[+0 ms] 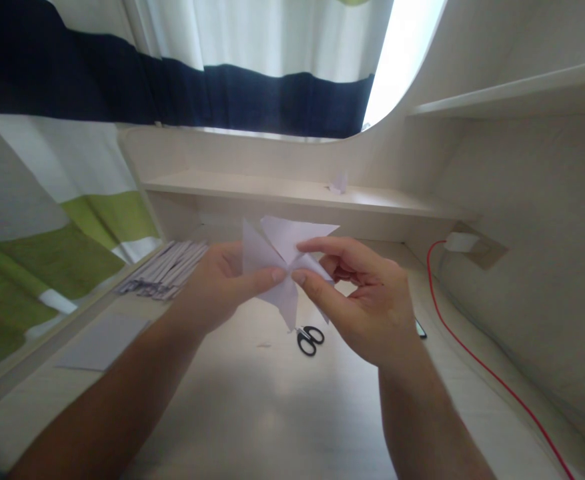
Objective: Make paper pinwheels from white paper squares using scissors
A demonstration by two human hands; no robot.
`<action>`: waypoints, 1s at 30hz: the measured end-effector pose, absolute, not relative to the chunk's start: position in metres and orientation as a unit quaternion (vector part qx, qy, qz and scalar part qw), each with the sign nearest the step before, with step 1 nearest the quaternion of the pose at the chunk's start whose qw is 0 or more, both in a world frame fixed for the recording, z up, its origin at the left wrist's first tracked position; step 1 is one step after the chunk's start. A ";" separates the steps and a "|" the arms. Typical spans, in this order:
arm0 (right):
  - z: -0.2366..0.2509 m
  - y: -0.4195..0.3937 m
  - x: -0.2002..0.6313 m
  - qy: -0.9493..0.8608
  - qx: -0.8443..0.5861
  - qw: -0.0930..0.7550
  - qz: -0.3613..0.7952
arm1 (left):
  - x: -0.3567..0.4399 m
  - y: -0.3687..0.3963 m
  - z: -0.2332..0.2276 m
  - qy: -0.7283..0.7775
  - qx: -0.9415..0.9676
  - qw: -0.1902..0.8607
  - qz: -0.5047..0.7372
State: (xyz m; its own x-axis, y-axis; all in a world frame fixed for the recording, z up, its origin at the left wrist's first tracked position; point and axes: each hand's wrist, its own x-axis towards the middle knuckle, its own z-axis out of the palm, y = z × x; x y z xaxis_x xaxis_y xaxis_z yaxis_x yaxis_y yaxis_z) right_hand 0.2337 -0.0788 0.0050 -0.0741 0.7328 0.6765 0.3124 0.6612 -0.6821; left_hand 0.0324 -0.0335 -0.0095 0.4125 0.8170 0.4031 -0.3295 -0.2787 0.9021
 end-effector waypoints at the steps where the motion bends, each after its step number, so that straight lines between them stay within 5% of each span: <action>1: 0.005 -0.078 0.233 -0.709 -0.371 0.572 0.181 | 0.032 -0.034 -0.009 0.198 0.622 0.564 0.507; 21: -0.005 -0.075 0.218 -0.677 -0.407 0.601 0.122 | 0.036 -0.041 -0.004 0.232 0.650 0.502 0.521; 30: 0.003 -0.079 0.229 -0.702 -0.378 0.563 0.220 | 0.032 -0.038 -0.007 0.243 0.653 0.509 0.505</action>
